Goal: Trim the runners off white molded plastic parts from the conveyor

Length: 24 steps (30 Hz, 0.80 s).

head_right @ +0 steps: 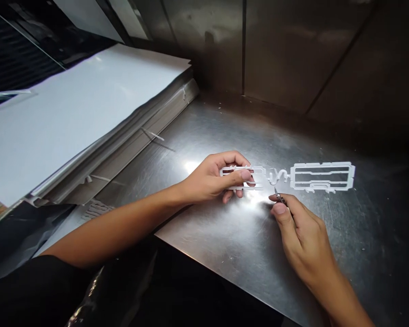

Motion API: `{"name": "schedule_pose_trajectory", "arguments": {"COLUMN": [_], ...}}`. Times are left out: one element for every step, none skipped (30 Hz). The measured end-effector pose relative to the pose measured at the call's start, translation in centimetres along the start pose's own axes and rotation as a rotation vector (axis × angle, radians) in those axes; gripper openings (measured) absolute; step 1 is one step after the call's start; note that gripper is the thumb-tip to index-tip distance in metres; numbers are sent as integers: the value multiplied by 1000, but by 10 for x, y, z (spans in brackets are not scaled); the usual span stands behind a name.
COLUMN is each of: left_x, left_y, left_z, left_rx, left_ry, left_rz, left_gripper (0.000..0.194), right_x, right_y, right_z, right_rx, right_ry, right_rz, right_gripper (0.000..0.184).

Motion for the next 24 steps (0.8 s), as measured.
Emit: {"name": "schedule_pose_trajectory", "arguments": {"left_x": [-1,-2,-2,-3,-4,-6,-7,-8,-9,-9,-10,-11,-11,-12,-12,-13,-13,-13,-13,-13,-13,-14,-14,-14], "left_y": [0,1,1,1,2,2,2,2,2,2,2,2,2,3,3,3,3,4,4,4,4,5,5,5], "left_z": [-1,-1,-2,-2,-3,-4,-4,-4,-5,-5,-5,-5,-5,-4,-4,-4,-4,-4,-4,-4,-4,-4,-4,-4], "left_rx": [1,4,8,13,21,29,34,38,39,40,39,37,35,33,30,28,27,29,34,37,39,41,43,45], "left_ry": [5,11,17,23,26,27,29,32,36,41,46,51,53,55,56,55,53,49,45,42,40,38,38,38], "left_rz": [-7,-14,-19,-24,-29,-34,-38,-42,-44,-45,-47,-48,-52,-56,-59,-63,-65,-65,-66,-66,-68,-69,-69,-70], "left_gripper": [48,47,46,46,46,46,47,47,47,47,46,45,44,43,42,40,39,37,37,37,38,39,40,42], "right_x": [0,-1,-2,-3,-4,-5,-5,-6,-6,-6,-5,-5,-5,-5,-5,-5,-5,-5,-4,-4,-4,-4,-4,-4], "right_y": [0,1,1,1,1,1,1,1,1,0,0,0,-1,-1,-1,-1,-2,-2,-2,-2,-3,-3,-3,-3], "right_z": [0,0,0,0,-1,-1,-1,-2,-2,-2,-3,-3,-4,-5,-5,-6,-6,-7,-8,-8,-9,-9,-9,-9], "right_rx": [0,4,9,14,19,22,22,20,16,16,15,15,16,19,22,23,23,25,29,32,37,36,32,25], "right_ry": [17,29,36,38,37,34,31,30,30,29,30,31,32,32,33,33,34,36,39,42,45,48,48,46], "right_rz": [-5,-12,-21,-29,-35,-38,-40,-39,-39,-36,-34,-34,-34,-35,-35,-35,-34,-31,-26,-24,-22,-21,-20,-21], "right_gripper": [40,38,36,35,34,33,33,34,34,35,35,36,36,36,36,37,38,39,40,41,42,43,44,45]}}
Point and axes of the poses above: each hand's wrist, its own y-axis away from the middle knuckle, its own x-axis out of the back of the hand, z = x × y, the point moved 5 cm from there along -y, towards the middle knuckle, and after that the axes turned 15 degrees about -z, right-handed, at the moved point
